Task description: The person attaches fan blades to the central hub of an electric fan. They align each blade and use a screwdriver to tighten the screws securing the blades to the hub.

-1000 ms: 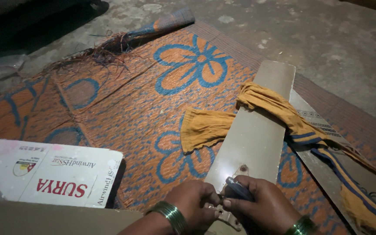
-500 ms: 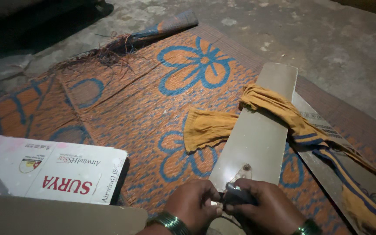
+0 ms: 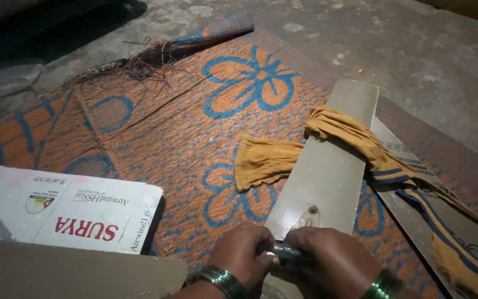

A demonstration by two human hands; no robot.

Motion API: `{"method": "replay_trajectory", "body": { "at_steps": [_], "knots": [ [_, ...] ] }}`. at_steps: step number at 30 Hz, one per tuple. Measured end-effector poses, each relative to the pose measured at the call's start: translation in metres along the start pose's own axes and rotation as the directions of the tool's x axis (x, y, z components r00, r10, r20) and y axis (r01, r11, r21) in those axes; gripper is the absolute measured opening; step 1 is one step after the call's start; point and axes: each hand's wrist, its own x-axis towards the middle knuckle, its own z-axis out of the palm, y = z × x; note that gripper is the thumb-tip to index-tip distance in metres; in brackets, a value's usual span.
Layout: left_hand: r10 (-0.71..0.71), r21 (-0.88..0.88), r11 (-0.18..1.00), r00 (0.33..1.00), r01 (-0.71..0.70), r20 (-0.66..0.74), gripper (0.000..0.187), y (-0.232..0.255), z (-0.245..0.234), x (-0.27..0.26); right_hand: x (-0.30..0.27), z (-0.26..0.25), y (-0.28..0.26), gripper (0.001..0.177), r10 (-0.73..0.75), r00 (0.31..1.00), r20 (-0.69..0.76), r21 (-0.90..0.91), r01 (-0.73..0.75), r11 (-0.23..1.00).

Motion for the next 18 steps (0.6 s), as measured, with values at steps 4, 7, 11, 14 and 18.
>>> {"method": "replay_trajectory", "body": {
  "at_steps": [4, 7, 11, 14, 18],
  "knots": [
    [0.027, 0.027, 0.999, 1.0, -0.027, -0.004, 0.019, -0.007, 0.004, 0.003, -0.008, 0.003, -0.017, 0.018, 0.046, 0.997, -0.069, -0.076, -0.051, 0.996],
    [0.179, 0.025, 0.983, 0.983, -0.18, 0.034, 0.021, -0.014, -0.001, 0.01, -0.011, -0.001, -0.029, 0.019, 0.074, 0.994, -0.086, -0.085, -0.081, 0.993],
    [0.166, 0.001, 0.985, 0.951, -0.173, 0.259, 0.03, -0.018, -0.016, 0.022, -0.009, -0.007, -0.042, 0.019, 0.078, 0.995, -0.065, -0.136, -0.086, 0.987],
    [0.107, 0.009, 0.993, 0.952, -0.115, 0.287, 0.029, -0.017, -0.017, 0.02, -0.009, -0.005, -0.047, 0.024, 0.216, 0.976, -0.005, -0.12, -0.216, 0.969],
    [0.143, 0.023, 0.988, 0.95, -0.155, 0.278, 0.036, -0.013, -0.02, 0.017, -0.009, 0.0, -0.04, 0.026, 0.151, 0.986, -0.076, -0.091, -0.158, 0.983]
  ]
}}
